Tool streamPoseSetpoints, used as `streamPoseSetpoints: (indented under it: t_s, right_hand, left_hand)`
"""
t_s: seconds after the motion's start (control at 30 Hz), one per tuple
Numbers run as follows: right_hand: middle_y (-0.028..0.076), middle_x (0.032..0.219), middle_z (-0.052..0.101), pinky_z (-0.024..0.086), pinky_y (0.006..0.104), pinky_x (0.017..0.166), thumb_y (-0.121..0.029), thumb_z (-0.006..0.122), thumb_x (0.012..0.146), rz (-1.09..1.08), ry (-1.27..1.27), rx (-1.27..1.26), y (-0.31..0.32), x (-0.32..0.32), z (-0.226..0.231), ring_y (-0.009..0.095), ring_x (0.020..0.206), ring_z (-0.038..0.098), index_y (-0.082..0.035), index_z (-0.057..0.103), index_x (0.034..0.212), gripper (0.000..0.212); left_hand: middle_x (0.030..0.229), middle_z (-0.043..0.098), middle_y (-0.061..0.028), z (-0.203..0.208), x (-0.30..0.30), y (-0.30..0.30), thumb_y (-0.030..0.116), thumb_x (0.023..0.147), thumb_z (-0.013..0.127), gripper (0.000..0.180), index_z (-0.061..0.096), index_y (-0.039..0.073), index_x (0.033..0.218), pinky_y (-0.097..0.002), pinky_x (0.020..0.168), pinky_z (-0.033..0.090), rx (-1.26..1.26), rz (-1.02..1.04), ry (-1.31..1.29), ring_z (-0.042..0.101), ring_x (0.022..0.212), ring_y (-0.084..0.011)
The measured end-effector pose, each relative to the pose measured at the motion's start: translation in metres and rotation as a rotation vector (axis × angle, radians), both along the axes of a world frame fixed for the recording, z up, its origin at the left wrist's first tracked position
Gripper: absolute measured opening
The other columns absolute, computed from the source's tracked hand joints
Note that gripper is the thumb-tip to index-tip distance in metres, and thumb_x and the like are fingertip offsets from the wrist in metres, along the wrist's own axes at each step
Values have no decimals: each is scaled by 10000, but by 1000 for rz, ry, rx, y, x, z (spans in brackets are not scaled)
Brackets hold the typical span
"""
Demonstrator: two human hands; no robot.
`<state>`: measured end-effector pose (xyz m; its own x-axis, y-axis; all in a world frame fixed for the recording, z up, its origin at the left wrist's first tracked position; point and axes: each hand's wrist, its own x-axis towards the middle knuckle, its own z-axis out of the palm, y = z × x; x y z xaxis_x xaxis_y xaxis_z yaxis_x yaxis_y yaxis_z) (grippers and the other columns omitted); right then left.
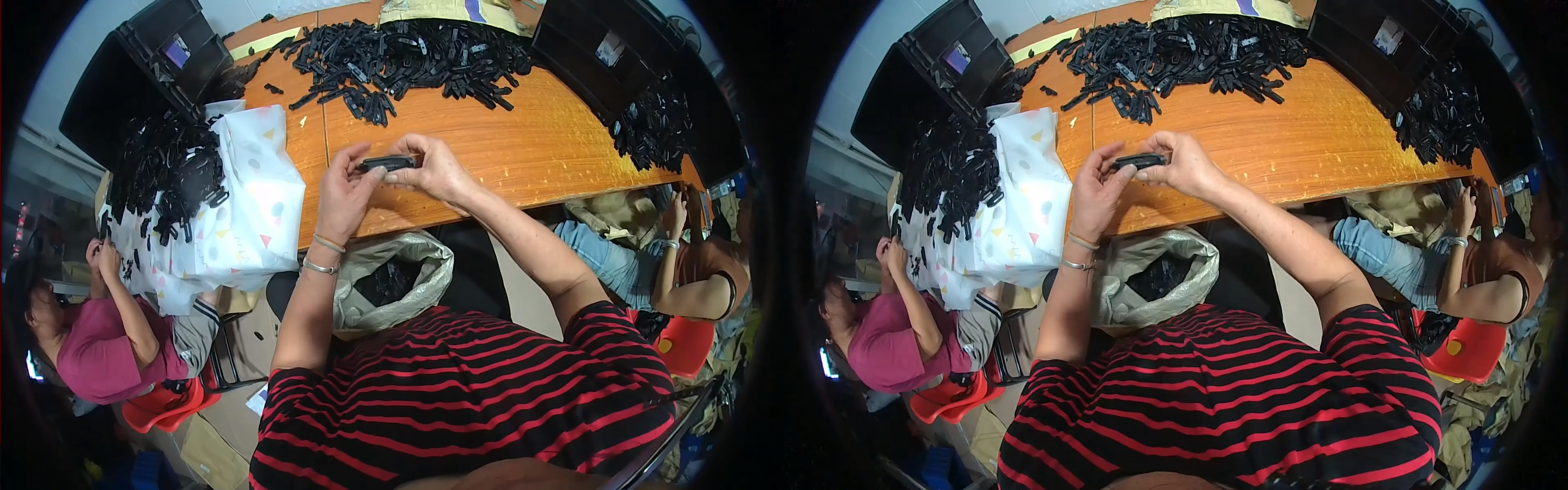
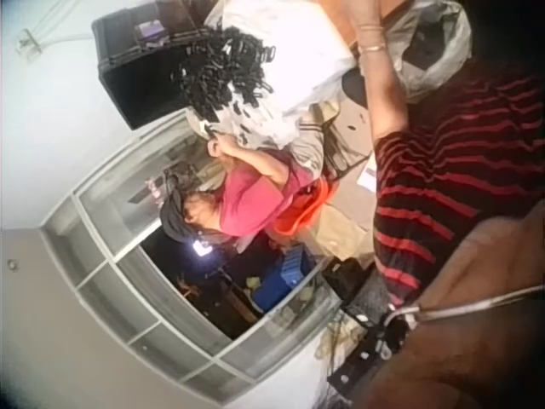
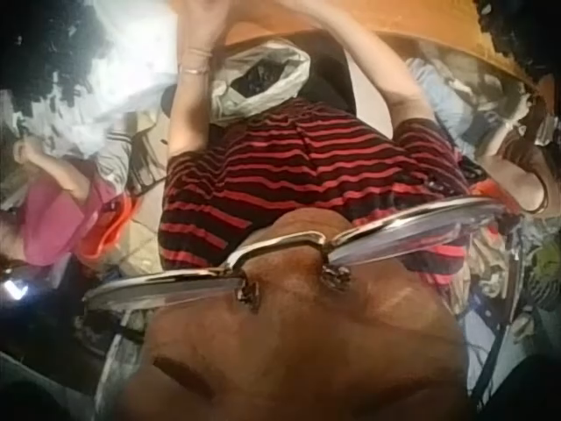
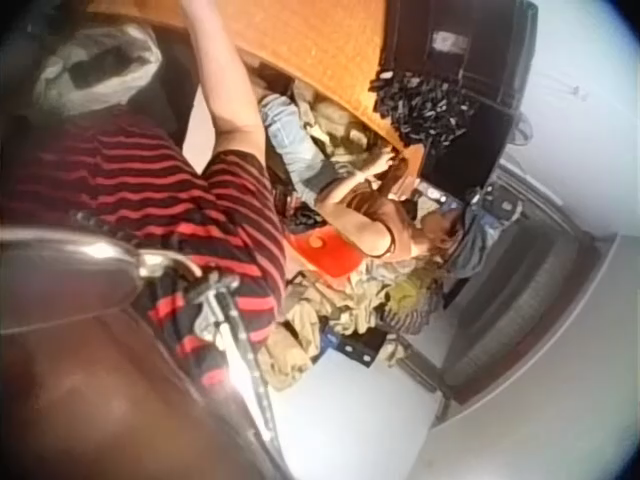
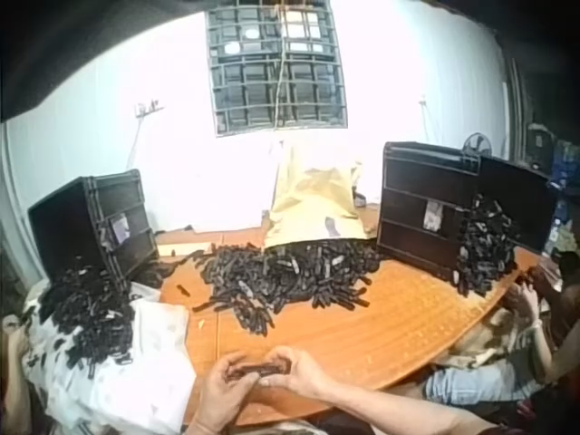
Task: Assembling small black plastic parts by snapping them together at a workbench.
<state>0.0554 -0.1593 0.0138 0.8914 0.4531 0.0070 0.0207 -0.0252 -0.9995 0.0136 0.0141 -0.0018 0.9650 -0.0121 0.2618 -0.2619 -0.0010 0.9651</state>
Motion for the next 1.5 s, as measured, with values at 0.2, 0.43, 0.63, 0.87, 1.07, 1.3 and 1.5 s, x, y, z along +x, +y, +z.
streamPoseSetpoints:
  t_s: [0.2,0.43,0.63,0.87,1.07,1.3,1.5]
  right_hand:
    - [18,754,638,462,254,599,-109,823,685,107,-116,-206,-11,-21,-23,73,672,549,-32,634,874,278]
    - [150,858,639,490,426,717,-203,762,698,413,-580,-622,-5,-88,-64,359,848,614,-49,646,951,319]
    - [157,841,654,503,416,690,-203,740,718,286,-679,-496,-21,-40,-46,345,816,633,-38,661,900,257]
    - [179,817,650,504,428,660,-130,658,770,-200,-663,-686,-36,75,-39,347,768,633,-60,653,851,107]
    - [183,956,574,509,463,680,-53,536,786,-315,-985,-821,-12,162,-44,376,793,627,-76,653,892,159]
    - [144,979,609,518,417,717,-164,561,816,45,-1008,-1209,-2,194,-33,327,837,643,-115,686,918,168]
    - [136,901,646,513,421,704,-147,656,756,137,-1032,-1203,-11,195,-26,322,826,639,-88,665,865,124]
  left_hand:
    - [929,630,-21,-6,-7,35,24,812,689,281,595,-16,1073,-216,730,490,84,-287,293,597,830,-85]
    - [1057,631,-139,-8,68,22,117,784,698,331,607,11,1084,-354,839,491,649,96,-37,607,973,-291]
    - [1278,514,-145,-35,137,-8,119,798,669,439,556,73,1219,-397,997,398,986,324,-286,468,1192,-335]
    - [1146,587,-102,-50,109,-8,-24,774,611,382,588,69,1143,-386,904,462,996,201,-504,524,1088,-319]
    - [1027,629,-102,-37,79,2,-52,731,640,452,580,78,1160,-397,866,467,888,189,-367,558,1005,-321]
    - [950,627,-85,-35,79,4,-8,705,698,364,613,57,1053,-370,845,458,991,261,-511,542,968,-284]
    - [866,598,-72,-36,77,2,27,695,716,179,611,57,837,-369,787,452,1027,286,-533,533,895,-270]
